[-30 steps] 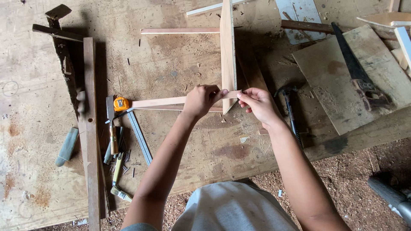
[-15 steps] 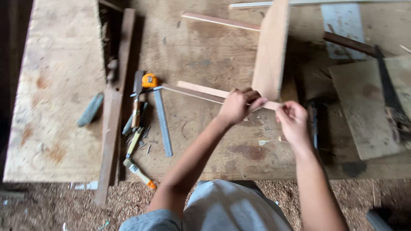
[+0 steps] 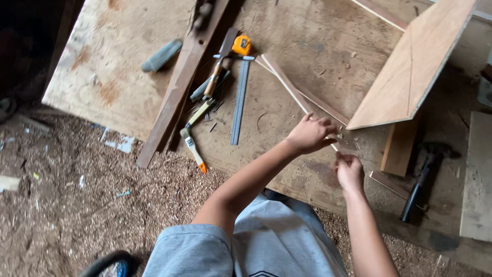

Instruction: The person assembles a small wooden stool by attaching thin wooden strips to a larger wooden frame using a hammer and nails. They position the strips, hammer nails into place, and then place a flat wooden board on top of the assembled frame.

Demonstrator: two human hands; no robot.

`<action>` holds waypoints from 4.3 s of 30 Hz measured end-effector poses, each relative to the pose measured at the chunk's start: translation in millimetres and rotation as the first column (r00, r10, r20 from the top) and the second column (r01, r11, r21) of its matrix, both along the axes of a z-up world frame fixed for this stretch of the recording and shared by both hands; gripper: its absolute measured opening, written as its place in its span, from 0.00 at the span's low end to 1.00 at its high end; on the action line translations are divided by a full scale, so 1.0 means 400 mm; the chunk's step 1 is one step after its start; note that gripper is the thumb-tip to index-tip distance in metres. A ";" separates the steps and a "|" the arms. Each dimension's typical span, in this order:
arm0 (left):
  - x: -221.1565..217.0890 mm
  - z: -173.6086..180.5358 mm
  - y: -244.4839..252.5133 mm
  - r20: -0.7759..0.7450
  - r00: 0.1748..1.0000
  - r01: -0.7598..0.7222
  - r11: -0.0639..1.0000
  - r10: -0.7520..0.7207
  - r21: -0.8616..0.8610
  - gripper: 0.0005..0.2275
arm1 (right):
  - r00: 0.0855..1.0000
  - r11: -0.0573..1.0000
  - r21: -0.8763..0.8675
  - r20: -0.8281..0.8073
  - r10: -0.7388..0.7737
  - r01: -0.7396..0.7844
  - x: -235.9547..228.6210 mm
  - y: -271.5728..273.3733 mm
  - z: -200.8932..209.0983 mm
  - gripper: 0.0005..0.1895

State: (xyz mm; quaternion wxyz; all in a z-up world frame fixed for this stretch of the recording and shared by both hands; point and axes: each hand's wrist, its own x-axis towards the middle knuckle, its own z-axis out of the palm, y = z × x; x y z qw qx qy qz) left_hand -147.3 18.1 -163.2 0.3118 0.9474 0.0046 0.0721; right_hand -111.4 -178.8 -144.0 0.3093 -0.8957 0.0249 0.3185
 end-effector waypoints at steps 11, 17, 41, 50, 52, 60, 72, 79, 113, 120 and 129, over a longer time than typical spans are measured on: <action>-0.192 0.144 -0.033 -0.446 0.820 -0.328 -0.345 0.358 -0.879 0.39 | 0.954 0.482 0.857 0.037 0.298 -0.183 -0.178 0.273 0.145 0.39; -0.305 0.273 0.004 0.341 0.734 -0.350 0.758 0.587 -0.550 0.29 | 0.821 0.285 0.947 -0.277 0.499 0.147 -0.116 0.403 0.140 0.43; -0.738 -0.089 0.510 -0.229 0.720 -0.586 0.396 0.655 -0.707 0.13 | 0.556 0.695 -0.215 0.461 0.692 -0.686 -0.472 0.763 -0.161 0.06; -0.749 -0.108 0.655 -0.235 0.793 -0.524 0.434 0.562 -0.733 0.13 | 0.723 0.803 -0.178 0.357 0.591 -0.568 -0.474 0.760 -0.256 0.06; -0.704 -0.087 0.674 -0.280 0.812 -0.518 0.411 0.513 -0.750 0.13 | 0.743 0.825 -0.074 0.395 0.540 -0.560 -0.437 0.775 -0.282 0.06; -0.567 0.026 0.625 -0.093 0.945 -0.316 0.798 0.314 -0.513 0.11 | 0.835 0.889 0.013 0.351 0.425 -0.458 -0.408 0.763 -0.282 0.09; -0.352 0.112 0.347 0.071 0.977 0.215 0.920 -0.203 -0.328 0.09 | 0.927 0.899 0.433 0.361 -0.102 -0.069 -0.337 0.371 0.031 0.08; -0.219 0.096 0.158 0.081 0.989 0.146 0.905 -0.124 -0.399 0.06 | 0.945 0.594 0.775 -0.014 -0.326 0.216 -0.207 0.193 -0.060 0.06; 0.168 0.061 -0.002 0.301 0.808 0.412 0.851 -0.507 0.327 0.12 | 0.854 0.663 0.748 0.337 -0.397 0.013 0.136 -0.124 0.073 0.04; 0.196 0.269 0.027 0.465 0.754 0.323 0.877 -0.465 0.354 0.13 | 0.867 0.512 0.855 0.194 -0.458 0.079 0.184 -0.123 0.230 0.03; 0.276 0.363 0.034 0.408 0.843 0.225 0.918 -0.351 0.326 0.13 | 0.844 0.608 0.794 0.336 -0.417 -0.016 0.238 -0.094 0.313 0.08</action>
